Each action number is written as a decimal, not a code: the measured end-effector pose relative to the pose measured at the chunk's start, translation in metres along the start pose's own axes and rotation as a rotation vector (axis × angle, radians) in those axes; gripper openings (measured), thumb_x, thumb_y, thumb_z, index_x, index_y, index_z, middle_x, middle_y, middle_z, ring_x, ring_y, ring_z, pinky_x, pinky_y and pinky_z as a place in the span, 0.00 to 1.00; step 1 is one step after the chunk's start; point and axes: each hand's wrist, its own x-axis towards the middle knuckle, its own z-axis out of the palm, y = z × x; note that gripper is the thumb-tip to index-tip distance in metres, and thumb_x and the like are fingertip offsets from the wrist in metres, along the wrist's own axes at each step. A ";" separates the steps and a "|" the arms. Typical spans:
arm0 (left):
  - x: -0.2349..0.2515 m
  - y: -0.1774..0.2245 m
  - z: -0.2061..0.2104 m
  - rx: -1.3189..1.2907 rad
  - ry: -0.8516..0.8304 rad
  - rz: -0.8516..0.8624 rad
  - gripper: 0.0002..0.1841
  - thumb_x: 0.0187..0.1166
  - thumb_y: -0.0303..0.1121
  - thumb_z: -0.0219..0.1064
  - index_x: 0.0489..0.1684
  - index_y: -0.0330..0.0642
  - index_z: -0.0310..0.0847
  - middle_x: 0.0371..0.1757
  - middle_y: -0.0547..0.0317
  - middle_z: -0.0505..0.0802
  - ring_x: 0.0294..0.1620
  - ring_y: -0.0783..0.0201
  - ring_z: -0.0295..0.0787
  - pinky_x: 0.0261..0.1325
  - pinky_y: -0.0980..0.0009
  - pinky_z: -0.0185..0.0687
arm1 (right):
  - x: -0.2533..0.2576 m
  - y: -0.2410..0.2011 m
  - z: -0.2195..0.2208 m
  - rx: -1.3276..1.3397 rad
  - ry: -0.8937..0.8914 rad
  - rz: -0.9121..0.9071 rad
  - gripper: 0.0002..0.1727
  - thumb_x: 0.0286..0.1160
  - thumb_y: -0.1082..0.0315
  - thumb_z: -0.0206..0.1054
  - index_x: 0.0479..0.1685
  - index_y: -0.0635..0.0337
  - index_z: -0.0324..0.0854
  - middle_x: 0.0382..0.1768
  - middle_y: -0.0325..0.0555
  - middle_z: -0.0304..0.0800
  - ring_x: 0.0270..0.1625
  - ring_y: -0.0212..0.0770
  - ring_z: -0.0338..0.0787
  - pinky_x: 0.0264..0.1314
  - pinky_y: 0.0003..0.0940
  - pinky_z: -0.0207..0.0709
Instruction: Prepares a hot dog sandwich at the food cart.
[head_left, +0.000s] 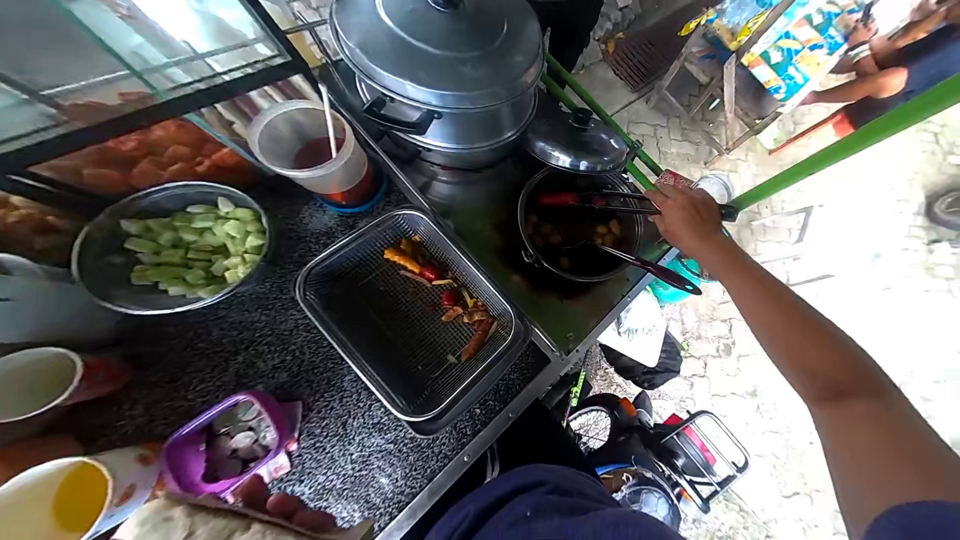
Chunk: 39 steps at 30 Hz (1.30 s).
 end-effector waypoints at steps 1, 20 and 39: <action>0.001 0.001 -0.013 -0.006 -0.032 -0.004 0.45 0.63 0.52 0.80 0.82 0.41 0.70 0.79 0.43 0.81 0.77 0.48 0.81 0.74 0.55 0.80 | -0.009 0.003 0.000 0.029 0.019 0.004 0.24 0.83 0.69 0.67 0.77 0.62 0.79 0.69 0.65 0.85 0.67 0.71 0.85 0.68 0.68 0.73; -0.005 0.006 0.009 0.073 0.138 0.111 0.35 0.77 0.64 0.62 0.73 0.46 0.78 0.68 0.50 0.90 0.65 0.56 0.90 0.63 0.60 0.90 | -0.064 0.002 0.002 0.210 0.006 0.154 0.26 0.86 0.61 0.66 0.80 0.59 0.77 0.70 0.70 0.83 0.67 0.77 0.83 0.63 0.81 0.71; 0.025 0.023 0.013 -0.014 0.235 0.144 0.38 0.89 0.61 0.19 0.76 0.58 0.73 0.66 0.61 0.89 0.62 0.61 0.89 0.58 0.59 0.90 | -0.111 -0.255 -0.048 0.247 -0.192 -0.334 0.30 0.82 0.53 0.70 0.76 0.64 0.79 0.68 0.64 0.85 0.62 0.69 0.88 0.61 0.74 0.77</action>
